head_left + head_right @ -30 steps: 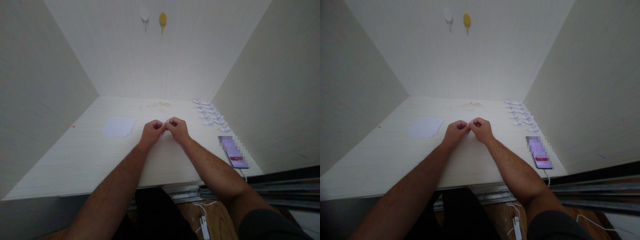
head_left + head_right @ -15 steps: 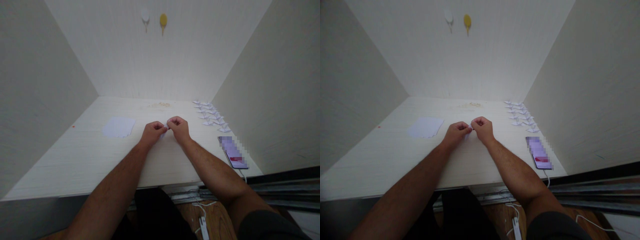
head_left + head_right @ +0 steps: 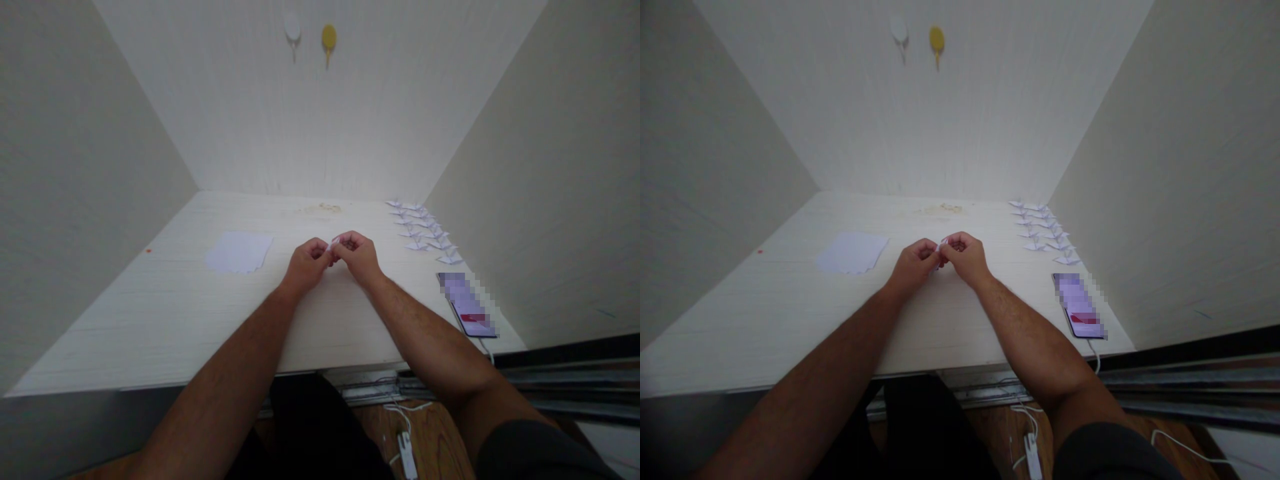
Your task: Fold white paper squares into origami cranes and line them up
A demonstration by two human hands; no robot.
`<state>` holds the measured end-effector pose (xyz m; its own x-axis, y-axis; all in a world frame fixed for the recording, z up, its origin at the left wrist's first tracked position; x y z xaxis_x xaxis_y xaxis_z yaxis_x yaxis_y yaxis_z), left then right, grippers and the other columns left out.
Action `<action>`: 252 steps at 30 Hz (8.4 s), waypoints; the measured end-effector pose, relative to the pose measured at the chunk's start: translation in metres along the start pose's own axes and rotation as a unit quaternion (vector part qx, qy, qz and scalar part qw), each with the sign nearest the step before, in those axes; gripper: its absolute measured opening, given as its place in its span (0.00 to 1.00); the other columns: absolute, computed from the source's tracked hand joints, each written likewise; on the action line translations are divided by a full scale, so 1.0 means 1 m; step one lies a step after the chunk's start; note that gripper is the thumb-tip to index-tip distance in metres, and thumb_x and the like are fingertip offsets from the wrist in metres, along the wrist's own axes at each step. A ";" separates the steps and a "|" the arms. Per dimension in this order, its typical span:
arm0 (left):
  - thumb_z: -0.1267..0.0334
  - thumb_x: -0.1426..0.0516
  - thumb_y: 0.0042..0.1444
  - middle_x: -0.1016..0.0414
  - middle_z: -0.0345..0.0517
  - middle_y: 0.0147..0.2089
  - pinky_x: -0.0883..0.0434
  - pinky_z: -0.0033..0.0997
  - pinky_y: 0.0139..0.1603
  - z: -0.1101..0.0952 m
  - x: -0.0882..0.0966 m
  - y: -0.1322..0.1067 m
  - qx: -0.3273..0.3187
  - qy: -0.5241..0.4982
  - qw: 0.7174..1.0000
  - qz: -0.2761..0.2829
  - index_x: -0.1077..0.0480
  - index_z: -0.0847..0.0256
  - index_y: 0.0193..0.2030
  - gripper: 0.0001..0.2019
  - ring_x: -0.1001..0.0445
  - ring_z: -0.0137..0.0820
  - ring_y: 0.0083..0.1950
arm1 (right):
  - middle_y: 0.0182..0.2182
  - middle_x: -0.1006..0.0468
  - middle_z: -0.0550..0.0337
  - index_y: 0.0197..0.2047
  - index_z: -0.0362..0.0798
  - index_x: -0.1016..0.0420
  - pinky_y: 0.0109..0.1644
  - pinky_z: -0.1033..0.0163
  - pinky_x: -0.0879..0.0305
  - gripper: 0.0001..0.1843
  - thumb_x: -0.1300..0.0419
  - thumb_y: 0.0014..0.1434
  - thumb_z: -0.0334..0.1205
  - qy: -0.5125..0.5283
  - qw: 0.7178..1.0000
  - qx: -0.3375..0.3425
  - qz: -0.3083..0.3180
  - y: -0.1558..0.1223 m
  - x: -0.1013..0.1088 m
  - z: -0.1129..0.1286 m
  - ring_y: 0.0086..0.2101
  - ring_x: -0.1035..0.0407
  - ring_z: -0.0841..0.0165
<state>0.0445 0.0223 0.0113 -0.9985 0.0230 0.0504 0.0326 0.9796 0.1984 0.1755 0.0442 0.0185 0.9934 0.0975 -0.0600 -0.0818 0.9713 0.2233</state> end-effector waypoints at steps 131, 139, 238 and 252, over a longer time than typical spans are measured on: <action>0.64 0.33 0.39 0.28 0.35 0.24 0.33 0.27 0.28 -0.001 0.011 0.000 0.048 -0.074 0.995 -0.052 0.33 0.61 0.36 0.17 0.29 0.25 0.24 | 0.18 0.27 0.72 0.35 0.49 0.35 0.26 0.68 0.35 0.19 0.31 0.42 0.40 0.027 0.994 -0.022 0.100 0.005 0.003 -0.008 0.20 0.32 0.73; 0.62 0.32 0.39 0.25 0.40 0.27 0.31 0.28 0.31 0.001 0.013 0.002 0.052 -0.064 0.995 -0.051 0.30 0.65 0.36 0.17 0.28 0.26 0.27 | 0.19 0.26 0.70 0.36 0.48 0.33 0.26 0.67 0.35 0.18 0.31 0.44 0.42 0.037 0.993 -0.032 0.112 0.007 0.004 -0.012 0.20 0.32 0.73; 0.65 0.33 0.39 0.24 0.43 0.24 0.30 0.29 0.28 0.003 0.011 0.000 0.095 -0.091 0.990 -0.044 0.27 0.64 0.28 0.09 0.28 0.27 0.24 | 0.20 0.25 0.65 0.30 0.46 0.28 0.26 0.68 0.35 0.13 0.31 0.45 0.43 -0.031 0.989 -0.002 0.143 0.007 0.007 -0.010 0.21 0.31 0.74; 0.66 0.35 0.41 0.26 0.41 0.22 0.33 0.28 0.26 -0.004 0.008 -0.001 0.067 -0.006 0.997 -0.039 0.27 0.62 0.26 0.05 0.30 0.28 0.23 | 0.16 0.28 0.65 0.24 0.45 0.27 0.21 0.70 0.46 0.07 0.35 0.46 0.38 -0.153 0.982 -0.047 0.102 0.003 0.010 -0.003 0.18 0.37 0.76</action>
<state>0.0365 0.0207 0.0156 -0.9982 -0.0523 0.0287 -0.0502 0.9964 0.0689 0.1850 0.0485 0.0158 0.9322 0.2365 0.2741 -0.2742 0.9556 0.1080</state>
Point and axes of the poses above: each hand's wrist, its own y-axis towards the middle knuckle, its own x-axis out of the back of the hand, z = x × y, the point moved 3 cm from there along y, towards the middle knuckle
